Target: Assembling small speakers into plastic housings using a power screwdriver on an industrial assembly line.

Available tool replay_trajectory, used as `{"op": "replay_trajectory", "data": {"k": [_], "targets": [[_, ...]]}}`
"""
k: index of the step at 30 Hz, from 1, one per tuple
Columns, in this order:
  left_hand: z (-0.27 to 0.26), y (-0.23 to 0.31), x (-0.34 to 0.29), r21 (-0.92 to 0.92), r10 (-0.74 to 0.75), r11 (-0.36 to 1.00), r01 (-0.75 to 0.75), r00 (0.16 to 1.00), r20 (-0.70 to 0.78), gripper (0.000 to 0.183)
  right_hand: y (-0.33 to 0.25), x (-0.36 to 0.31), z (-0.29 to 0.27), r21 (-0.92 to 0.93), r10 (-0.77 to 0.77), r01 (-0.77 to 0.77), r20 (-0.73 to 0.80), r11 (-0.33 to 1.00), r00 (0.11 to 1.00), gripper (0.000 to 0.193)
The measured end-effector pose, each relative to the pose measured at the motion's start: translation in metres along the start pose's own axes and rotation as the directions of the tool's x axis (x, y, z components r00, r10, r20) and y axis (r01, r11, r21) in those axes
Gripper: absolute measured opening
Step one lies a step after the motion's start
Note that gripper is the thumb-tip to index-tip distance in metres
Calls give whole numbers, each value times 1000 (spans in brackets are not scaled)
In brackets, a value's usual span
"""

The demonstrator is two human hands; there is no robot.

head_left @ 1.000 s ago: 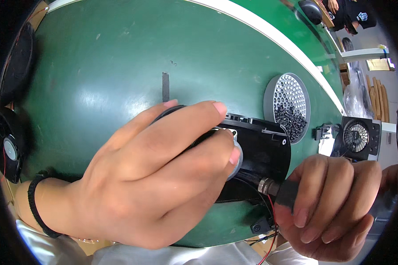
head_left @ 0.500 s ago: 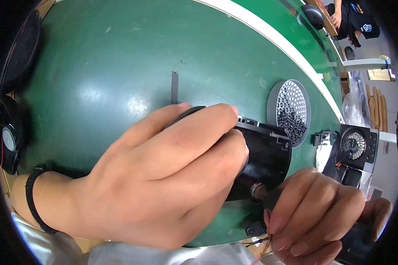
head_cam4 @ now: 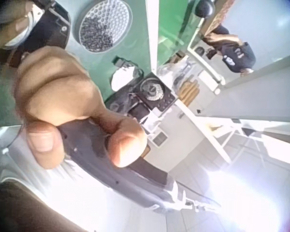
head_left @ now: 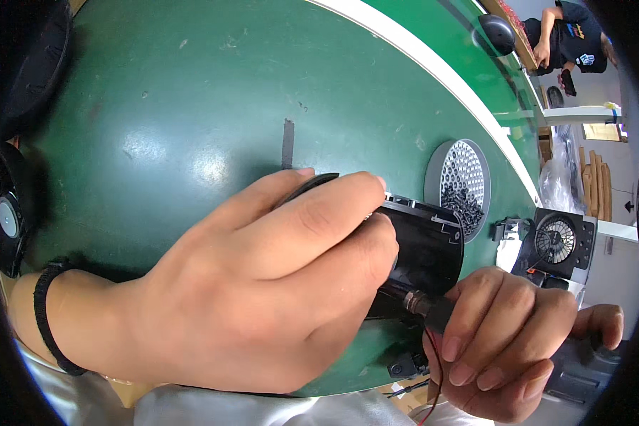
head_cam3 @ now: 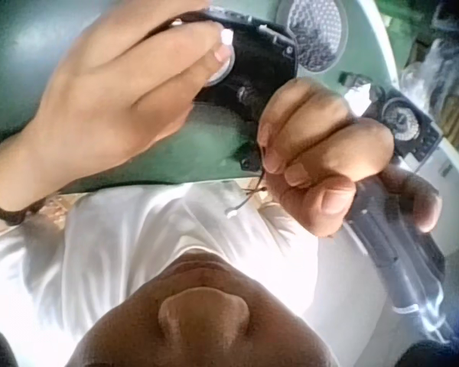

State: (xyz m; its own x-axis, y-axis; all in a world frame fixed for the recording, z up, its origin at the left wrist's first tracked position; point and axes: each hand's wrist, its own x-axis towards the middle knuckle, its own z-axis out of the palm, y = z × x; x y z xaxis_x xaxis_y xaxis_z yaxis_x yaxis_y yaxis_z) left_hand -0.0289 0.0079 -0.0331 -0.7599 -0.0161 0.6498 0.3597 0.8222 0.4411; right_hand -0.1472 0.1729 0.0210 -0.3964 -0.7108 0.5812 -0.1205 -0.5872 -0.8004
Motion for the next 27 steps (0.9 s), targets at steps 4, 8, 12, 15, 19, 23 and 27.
{"op": "replay_trajectory", "data": {"k": [4,8,12,15,19,23,27], "targets": [[-6,-1,0,18,44,999,-44,999,23,46,-15,3,1,-59,197,-197,1,979,980,57],[-8,7,4,-11,-49,999,50,997,67,44,-8,1,5,-38,156,-155,15,987,988,55],[-4,-2,0,77,36,996,-38,999,22,37,-12,0,9,-90,82,-93,-122,992,989,43],[0,5,2,169,5,986,-3,1000,-11,34,-14,-5,6,-28,55,-58,-94,998,994,50],[-5,10,8,172,-68,984,51,993,95,37,-13,-3,8,5,-50,51,-127,999,991,49],[-5,10,6,148,-57,988,42,993,101,35,-30,22,12,-107,259,-268,-89,957,962,49],[-4,9,6,136,-57,989,49,997,59,38,-33,22,8,-124,293,-297,-46,947,955,49]]}}
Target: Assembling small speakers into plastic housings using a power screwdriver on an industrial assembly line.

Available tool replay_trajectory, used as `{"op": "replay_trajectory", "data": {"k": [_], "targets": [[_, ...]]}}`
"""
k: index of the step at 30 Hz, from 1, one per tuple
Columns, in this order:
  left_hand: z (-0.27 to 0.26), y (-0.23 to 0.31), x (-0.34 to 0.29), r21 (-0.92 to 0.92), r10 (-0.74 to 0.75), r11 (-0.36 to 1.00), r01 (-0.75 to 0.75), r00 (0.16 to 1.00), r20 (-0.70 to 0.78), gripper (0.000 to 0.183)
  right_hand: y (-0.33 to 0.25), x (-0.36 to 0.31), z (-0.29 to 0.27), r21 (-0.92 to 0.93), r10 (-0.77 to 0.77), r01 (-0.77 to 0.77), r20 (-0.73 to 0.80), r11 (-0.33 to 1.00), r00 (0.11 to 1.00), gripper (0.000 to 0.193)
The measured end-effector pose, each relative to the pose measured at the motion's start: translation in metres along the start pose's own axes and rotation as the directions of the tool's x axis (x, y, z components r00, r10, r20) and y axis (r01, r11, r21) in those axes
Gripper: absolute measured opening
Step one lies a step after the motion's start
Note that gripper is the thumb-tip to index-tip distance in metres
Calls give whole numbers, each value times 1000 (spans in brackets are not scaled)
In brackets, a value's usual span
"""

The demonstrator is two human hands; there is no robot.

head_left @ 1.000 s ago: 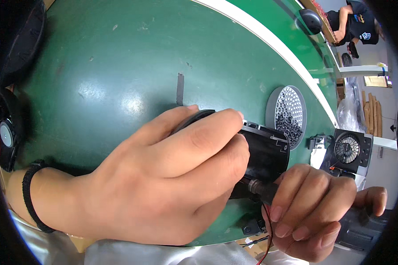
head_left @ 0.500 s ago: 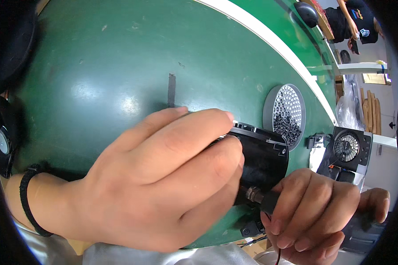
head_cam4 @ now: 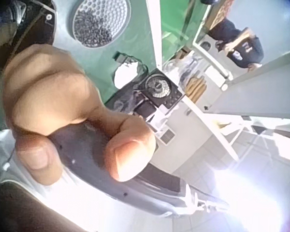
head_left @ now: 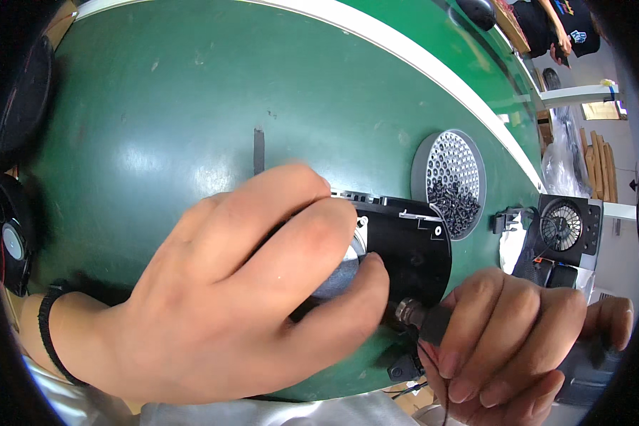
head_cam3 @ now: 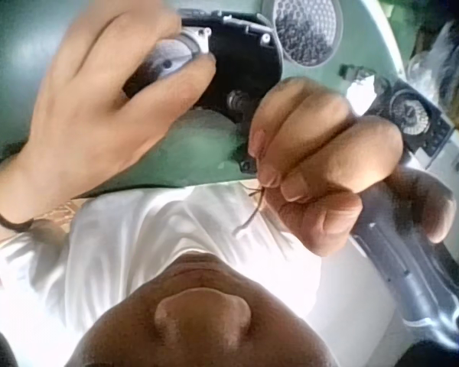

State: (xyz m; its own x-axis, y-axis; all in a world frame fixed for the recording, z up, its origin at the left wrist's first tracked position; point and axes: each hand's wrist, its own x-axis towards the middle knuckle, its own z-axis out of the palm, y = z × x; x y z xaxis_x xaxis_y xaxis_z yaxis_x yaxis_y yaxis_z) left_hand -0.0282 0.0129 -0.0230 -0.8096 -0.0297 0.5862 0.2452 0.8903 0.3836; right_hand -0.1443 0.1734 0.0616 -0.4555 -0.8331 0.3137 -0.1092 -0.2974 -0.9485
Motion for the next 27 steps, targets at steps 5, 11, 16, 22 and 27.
{"op": "replay_trajectory", "data": {"k": [5,11,16,22,27], "targets": [[-5,-1,-1,36,29,999,-31,998,64,52,2,-4,4,-7,-61,60,-89,998,994,47],[-4,1,-2,26,29,999,-31,998,59,57,-1,-1,9,-53,-53,47,-105,997,993,48],[-3,2,-3,20,3,1000,-5,998,61,54,11,1,5,63,-140,142,-32,988,990,48],[-2,3,-3,40,15,999,-15,1000,10,47,19,-14,10,-151,-136,102,-237,983,962,45],[-7,6,-2,-162,-80,984,80,997,10,24,19,-18,12,-211,-162,96,-323,973,932,45]]}}
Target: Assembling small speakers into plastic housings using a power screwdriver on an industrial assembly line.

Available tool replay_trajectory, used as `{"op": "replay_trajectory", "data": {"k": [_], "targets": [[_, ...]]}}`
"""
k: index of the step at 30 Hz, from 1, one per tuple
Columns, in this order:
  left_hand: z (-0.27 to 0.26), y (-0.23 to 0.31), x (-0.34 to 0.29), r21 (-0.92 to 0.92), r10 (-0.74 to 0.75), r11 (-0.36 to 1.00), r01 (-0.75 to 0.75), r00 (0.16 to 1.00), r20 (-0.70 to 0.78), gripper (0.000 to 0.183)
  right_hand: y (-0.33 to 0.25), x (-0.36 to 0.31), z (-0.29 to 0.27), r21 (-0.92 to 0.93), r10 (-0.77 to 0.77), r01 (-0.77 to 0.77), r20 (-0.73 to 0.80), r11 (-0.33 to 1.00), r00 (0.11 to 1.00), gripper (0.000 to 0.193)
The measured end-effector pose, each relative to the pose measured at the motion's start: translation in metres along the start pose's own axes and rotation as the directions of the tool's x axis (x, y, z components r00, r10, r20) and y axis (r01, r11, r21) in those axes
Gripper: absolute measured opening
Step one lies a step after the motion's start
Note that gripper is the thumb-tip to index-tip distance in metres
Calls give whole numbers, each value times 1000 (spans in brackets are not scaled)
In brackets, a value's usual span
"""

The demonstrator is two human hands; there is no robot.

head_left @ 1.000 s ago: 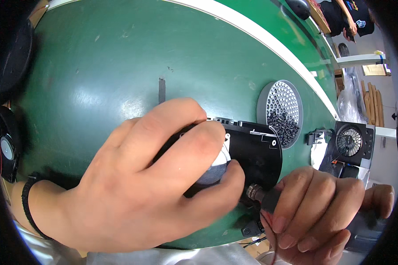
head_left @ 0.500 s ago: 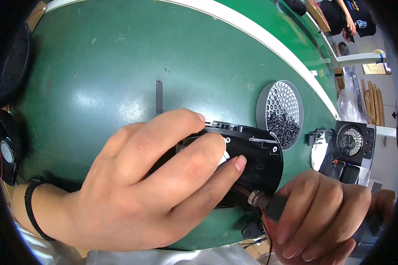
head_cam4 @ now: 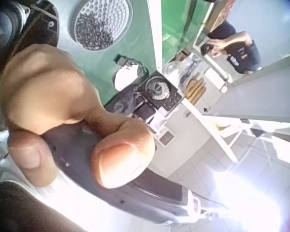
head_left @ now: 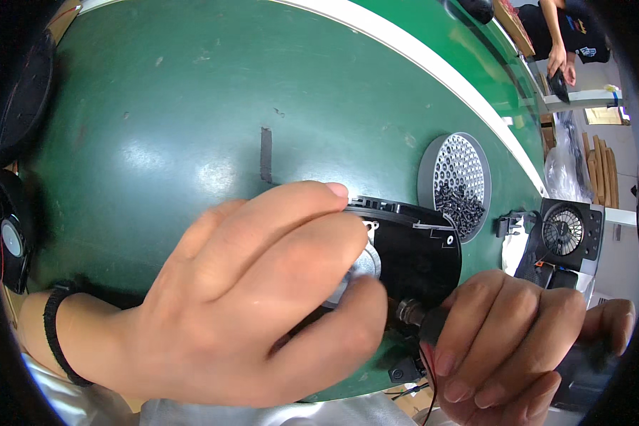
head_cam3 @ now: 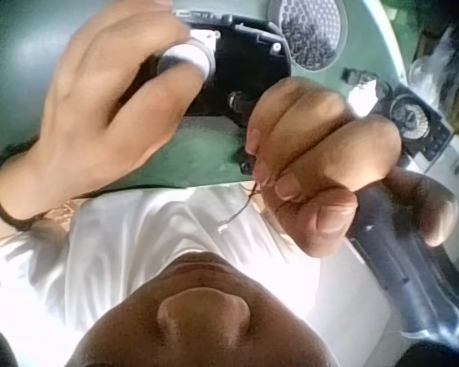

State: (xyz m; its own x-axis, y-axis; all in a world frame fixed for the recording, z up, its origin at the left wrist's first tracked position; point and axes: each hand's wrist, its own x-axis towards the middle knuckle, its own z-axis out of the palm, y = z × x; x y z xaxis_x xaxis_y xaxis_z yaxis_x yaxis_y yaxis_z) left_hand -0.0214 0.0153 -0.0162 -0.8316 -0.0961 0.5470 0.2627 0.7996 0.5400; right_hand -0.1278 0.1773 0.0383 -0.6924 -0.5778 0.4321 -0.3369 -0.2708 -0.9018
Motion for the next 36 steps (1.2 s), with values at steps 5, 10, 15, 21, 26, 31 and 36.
{"op": "replay_trajectory", "data": {"k": [5,10,15,21,26,31,36], "targets": [[1,-8,-6,77,117,990,-114,992,-39,24,13,3,0,147,-97,85,74,986,993,47],[-10,3,3,245,156,953,-177,982,104,25,1,1,-5,48,-91,90,38,995,995,47],[-16,12,6,235,32,971,-50,996,78,32,3,5,-15,183,51,-112,307,977,950,50],[-2,13,0,281,0,960,12,999,-42,34,-4,4,-10,246,4,-56,207,968,978,50],[-11,22,-1,511,-12,859,-34,996,85,37,4,3,-2,280,-46,-1,161,960,986,52],[-10,19,-7,479,-24,877,-27,995,99,38,11,5,-11,296,-62,-18,256,955,965,54],[-12,25,-2,432,-20,902,-23,995,94,32,-8,0,-11,217,-27,-24,228,976,973,53]]}}
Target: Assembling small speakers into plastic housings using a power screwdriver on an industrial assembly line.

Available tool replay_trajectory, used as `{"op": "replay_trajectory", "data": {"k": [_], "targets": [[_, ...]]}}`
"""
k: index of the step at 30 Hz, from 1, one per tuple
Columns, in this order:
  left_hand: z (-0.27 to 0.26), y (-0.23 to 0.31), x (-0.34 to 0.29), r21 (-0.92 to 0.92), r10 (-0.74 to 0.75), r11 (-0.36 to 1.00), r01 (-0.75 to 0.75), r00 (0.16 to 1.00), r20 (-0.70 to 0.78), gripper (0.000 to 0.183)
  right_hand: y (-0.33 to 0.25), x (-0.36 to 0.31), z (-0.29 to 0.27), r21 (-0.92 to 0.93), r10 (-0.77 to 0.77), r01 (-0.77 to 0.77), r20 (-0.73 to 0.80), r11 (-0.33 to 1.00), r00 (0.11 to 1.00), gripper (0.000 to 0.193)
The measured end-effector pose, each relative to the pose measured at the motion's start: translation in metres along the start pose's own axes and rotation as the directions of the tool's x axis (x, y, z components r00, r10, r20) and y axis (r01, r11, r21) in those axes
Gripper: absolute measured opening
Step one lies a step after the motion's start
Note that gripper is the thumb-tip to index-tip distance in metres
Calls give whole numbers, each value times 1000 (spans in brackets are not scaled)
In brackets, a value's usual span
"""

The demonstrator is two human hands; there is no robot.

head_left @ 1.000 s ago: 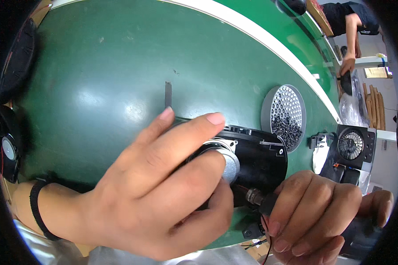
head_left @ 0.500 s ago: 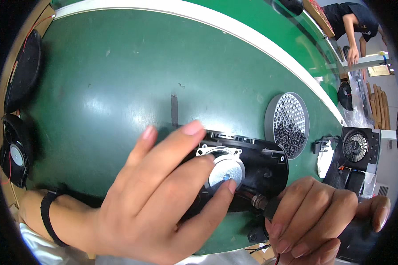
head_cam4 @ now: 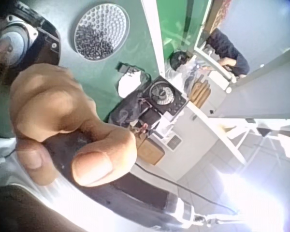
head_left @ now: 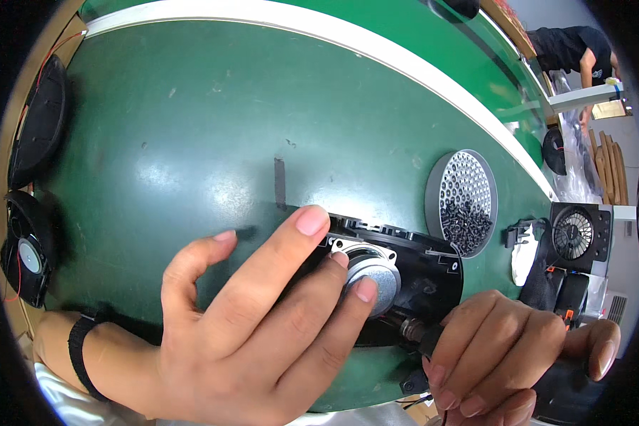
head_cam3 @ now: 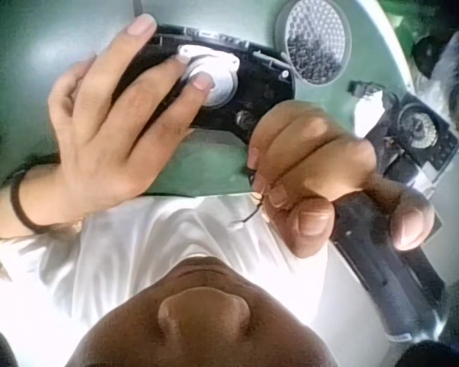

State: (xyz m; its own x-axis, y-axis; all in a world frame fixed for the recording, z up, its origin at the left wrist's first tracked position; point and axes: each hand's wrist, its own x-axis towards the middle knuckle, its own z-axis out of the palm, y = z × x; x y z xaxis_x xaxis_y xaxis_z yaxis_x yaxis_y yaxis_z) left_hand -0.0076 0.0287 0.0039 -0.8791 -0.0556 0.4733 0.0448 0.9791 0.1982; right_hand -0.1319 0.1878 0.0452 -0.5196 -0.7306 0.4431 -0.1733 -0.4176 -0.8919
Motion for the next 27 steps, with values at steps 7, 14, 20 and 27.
{"op": "replay_trajectory", "data": {"k": [7,14,20,27], "targets": [[-6,-14,1,46,88,994,-95,988,131,34,20,2,-1,-16,-98,97,-89,995,991,47],[-4,-17,4,-2,187,982,-188,976,108,35,20,3,-5,100,-90,85,47,991,995,47],[0,-19,9,145,243,956,-257,964,105,34,15,4,-17,-15,111,-110,144,994,983,47],[8,-17,2,66,243,968,-240,970,-31,38,6,3,-13,-29,83,-80,123,996,989,47]]}}
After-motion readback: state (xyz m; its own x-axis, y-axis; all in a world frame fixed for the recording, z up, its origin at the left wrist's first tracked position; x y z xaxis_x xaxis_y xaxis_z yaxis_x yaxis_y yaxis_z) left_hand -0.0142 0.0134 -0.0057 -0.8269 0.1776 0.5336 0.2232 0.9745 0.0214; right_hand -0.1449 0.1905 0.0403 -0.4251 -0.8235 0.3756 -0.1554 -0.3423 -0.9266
